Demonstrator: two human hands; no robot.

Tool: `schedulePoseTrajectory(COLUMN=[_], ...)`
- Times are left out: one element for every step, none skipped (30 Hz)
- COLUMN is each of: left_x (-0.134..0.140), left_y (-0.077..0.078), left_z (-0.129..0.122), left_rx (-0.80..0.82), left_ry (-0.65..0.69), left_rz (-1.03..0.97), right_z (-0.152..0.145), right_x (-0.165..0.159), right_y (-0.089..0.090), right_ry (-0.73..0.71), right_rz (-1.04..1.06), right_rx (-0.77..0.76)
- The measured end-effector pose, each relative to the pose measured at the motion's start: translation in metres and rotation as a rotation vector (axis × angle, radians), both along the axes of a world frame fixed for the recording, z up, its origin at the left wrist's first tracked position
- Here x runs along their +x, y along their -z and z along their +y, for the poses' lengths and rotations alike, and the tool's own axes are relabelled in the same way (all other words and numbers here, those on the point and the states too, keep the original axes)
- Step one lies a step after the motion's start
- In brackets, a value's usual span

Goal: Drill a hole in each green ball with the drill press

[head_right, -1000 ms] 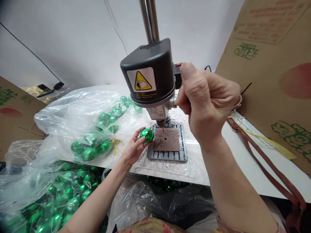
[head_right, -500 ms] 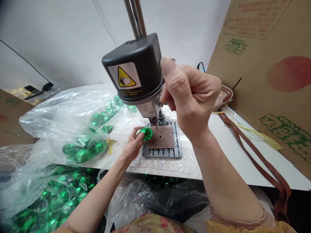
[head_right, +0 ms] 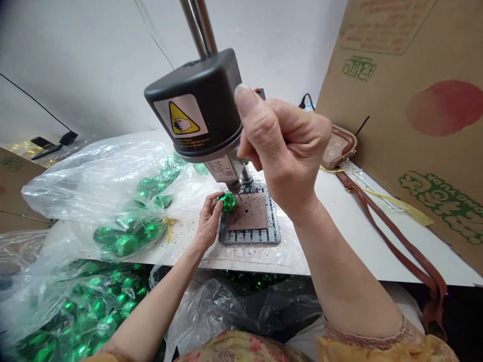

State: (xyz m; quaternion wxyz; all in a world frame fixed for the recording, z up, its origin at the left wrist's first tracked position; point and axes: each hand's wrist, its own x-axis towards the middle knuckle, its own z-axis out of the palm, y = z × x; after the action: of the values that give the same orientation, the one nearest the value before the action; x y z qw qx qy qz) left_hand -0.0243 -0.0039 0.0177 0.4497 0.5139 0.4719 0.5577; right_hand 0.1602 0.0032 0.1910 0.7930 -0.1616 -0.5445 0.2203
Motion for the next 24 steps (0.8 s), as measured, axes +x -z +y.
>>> schedulePoseTrajectory(left_x=[0.003,0.007,0.01,0.014,0.016,0.019,0.021,0.022,0.023,0.024,0.024,0.025,0.026,0.026,0.027,0.027,0.028,0.029,0.029,0.03,0.03,0.031,0.031,0.03], left_y=[0.0,0.0,0.0,0.001,0.003,0.004,0.006,0.008,0.009,0.011,0.012,0.014,0.015,0.016,0.017,0.018,0.019,0.019,0.019,0.019,0.018,0.017,0.016,0.015], left_z=[0.0,-0.001,-0.001,0.0,0.0,0.001,0.001,0.002,0.003,0.004,0.005,0.006,0.007,0.008,0.009,0.009,0.009,0.009,0.009,0.009,0.009,0.008,0.008,0.008], left_rx=[-0.003,-0.009,-0.016,-0.02,-0.023,-0.023,-0.022,-0.022,-0.021,-0.02,-0.018,-0.014,-0.01,-0.005,-0.001,0.003,0.005,0.005,0.005,0.003,0.002,0.002,0.006,0.014], left_ry=[0.006,0.014,0.017,0.016,0.011,0.004,0.001,0.005,0.012,0.02,0.024,0.025,0.026,0.025,0.023,0.022,0.022,0.021,0.023,0.028,0.036,0.047,0.056,0.06], left_rz=[-0.015,-0.031,-0.044,-0.051,-0.053,-0.053,-0.051,-0.047,-0.043,-0.039,-0.035,-0.033,-0.032,-0.033,-0.035,-0.037,-0.037,-0.035,-0.032,-0.03,-0.03,-0.031,-0.029,-0.017], right_z=[0.0,0.0,0.0,0.0,0.0,0.001,0.001,0.001,0.002,0.002,0.003,0.003,0.004,0.004,0.004,0.003,0.003,0.002,0.002,0.002,0.002,0.002,0.002,0.002], right_x=[0.0,0.0,0.0,0.0,0.0,-0.001,-0.001,-0.001,-0.001,-0.001,-0.001,-0.001,0.0,0.0,0.0,0.001,0.001,0.001,0.001,0.001,0.001,0.0,0.0,0.0], right_y=[0.0,0.0,0.0,0.0,0.0,0.0,0.0,0.0,0.0,0.0,0.001,0.001,0.002,0.002,0.002,0.002,0.002,0.002,0.002,0.002,0.002,0.002,0.002,0.002], right_ry=[-0.003,-0.005,-0.005,-0.006,-0.008,-0.007,-0.007,-0.007,-0.005,0.001,0.009,0.013,0.015,0.015,0.012,0.007,0.005,0.008,0.013,0.02,0.022,0.019,0.01,-0.001], right_rz=[0.003,0.004,0.003,0.004,0.007,0.011,0.014,0.014,0.014,0.011,0.007,0.001,-0.006,-0.011,-0.014,-0.014,-0.016,-0.021,-0.026,-0.027,-0.027,-0.02,-0.011,0.002], right_rx=[0.006,0.006,0.0,-0.004,-0.002,0.008,0.022,0.032,0.041,0.04,0.035,0.03,0.032,0.039,0.042,0.045,0.044,0.033,0.014,-0.002,-0.006,0.004,0.019,0.039])
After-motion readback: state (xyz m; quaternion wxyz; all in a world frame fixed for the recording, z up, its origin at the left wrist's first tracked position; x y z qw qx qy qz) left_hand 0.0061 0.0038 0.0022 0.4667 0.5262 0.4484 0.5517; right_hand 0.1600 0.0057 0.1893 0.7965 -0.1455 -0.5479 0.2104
